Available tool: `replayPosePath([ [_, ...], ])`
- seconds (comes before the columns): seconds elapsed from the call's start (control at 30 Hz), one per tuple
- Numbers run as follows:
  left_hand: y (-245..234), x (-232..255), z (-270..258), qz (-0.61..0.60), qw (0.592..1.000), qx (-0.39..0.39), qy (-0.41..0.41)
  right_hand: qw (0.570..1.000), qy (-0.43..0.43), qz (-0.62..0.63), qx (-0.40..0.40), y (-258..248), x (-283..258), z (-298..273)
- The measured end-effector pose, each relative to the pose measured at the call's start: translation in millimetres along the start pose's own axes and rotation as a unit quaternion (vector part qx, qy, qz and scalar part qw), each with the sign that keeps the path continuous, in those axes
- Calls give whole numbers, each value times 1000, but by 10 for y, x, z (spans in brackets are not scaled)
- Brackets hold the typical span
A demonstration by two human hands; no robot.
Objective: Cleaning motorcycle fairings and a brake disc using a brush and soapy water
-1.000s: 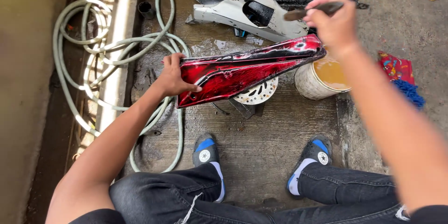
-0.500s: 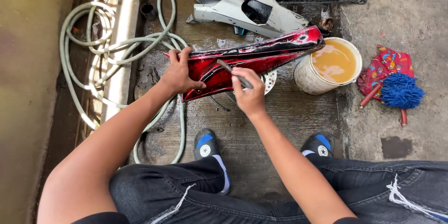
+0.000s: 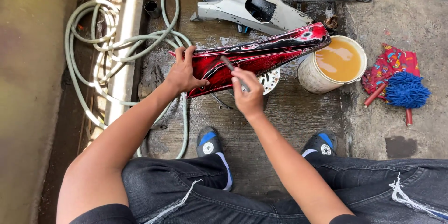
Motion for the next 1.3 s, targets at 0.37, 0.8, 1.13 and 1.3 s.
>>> replayPosePath([
  [0.37,50,-203,224,-110,993,4,47,999,-21,-40,16,134,206,-268],
  [0.8,31,-11,235,-99,990,21,99,991,-5,-28,-130,323,-98,-435],
  [1.13,115,-127,273,-103,991,17,85,992,-42,-76,-92,201,-185,-346],
  [1.3,160,-192,330,-103,992,15,77,981,-60,-47,-181,278,-342,-482],
])
Point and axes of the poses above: each hand's wrist, its own z-axis towards the middle knuckle, its own y-axis out of the palm, x = y × z, the point moved 3 cm from there along z, towards the middle knuckle, and after that the axes turned 2 degrees about z, right-handed, at the moved point
